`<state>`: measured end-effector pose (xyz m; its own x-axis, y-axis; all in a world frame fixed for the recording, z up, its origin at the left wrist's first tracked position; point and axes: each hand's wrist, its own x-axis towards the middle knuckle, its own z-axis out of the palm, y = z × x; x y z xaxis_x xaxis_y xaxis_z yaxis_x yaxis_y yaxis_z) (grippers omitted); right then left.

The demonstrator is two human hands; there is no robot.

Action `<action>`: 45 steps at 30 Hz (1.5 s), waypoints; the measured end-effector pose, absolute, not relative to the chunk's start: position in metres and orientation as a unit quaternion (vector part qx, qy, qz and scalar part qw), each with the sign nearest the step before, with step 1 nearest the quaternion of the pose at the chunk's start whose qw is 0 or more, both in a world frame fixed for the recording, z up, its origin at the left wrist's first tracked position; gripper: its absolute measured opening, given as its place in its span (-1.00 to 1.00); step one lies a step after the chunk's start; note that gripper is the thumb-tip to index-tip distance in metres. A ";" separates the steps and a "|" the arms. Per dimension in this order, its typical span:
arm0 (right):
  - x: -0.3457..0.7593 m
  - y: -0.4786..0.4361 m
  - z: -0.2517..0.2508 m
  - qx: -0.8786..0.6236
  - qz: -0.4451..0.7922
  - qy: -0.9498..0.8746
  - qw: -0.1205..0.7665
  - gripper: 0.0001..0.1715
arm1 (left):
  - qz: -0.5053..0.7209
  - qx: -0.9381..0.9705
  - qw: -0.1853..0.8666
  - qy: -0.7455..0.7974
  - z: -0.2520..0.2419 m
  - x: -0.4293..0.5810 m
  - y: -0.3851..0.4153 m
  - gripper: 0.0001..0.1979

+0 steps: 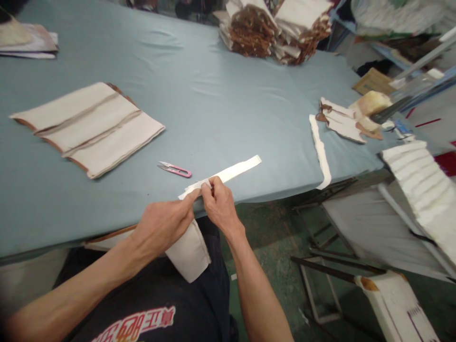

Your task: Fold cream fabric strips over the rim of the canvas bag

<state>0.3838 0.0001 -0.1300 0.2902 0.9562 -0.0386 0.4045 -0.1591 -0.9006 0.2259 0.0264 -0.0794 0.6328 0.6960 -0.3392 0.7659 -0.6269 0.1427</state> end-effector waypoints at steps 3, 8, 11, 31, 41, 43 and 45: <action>0.384 0.000 -0.131 -0.682 0.341 -0.484 0.429 -0.73 | -0.135 0.895 0.144 0.401 -0.079 0.229 0.029 -0.50; 0.389 0.001 -0.135 -0.673 0.374 -0.432 0.470 -0.63 | -0.118 0.898 0.158 0.394 -0.085 0.224 0.031 -0.52; 0.394 0.004 -0.139 -0.668 0.390 -0.402 0.490 -0.56 | -0.097 0.898 0.168 0.394 -0.090 0.220 0.030 -0.51; 0.390 0.005 -0.142 -0.680 0.363 -0.423 0.476 -0.55 | -0.041 0.900 0.174 0.398 -0.097 0.222 0.036 -0.49; 0.442 0.013 -0.120 -0.739 0.257 -0.483 0.392 -0.65 | -0.079 0.903 0.187 0.380 -0.093 0.222 0.038 -0.48; 0.457 0.017 -0.118 -0.752 0.225 -0.494 0.374 -0.66 | -0.088 0.900 0.187 0.383 -0.091 0.223 0.039 -0.47; 0.473 0.020 -0.118 -0.765 0.192 -0.498 0.361 -0.67 | -0.096 0.900 0.185 0.382 -0.090 0.225 0.041 -0.45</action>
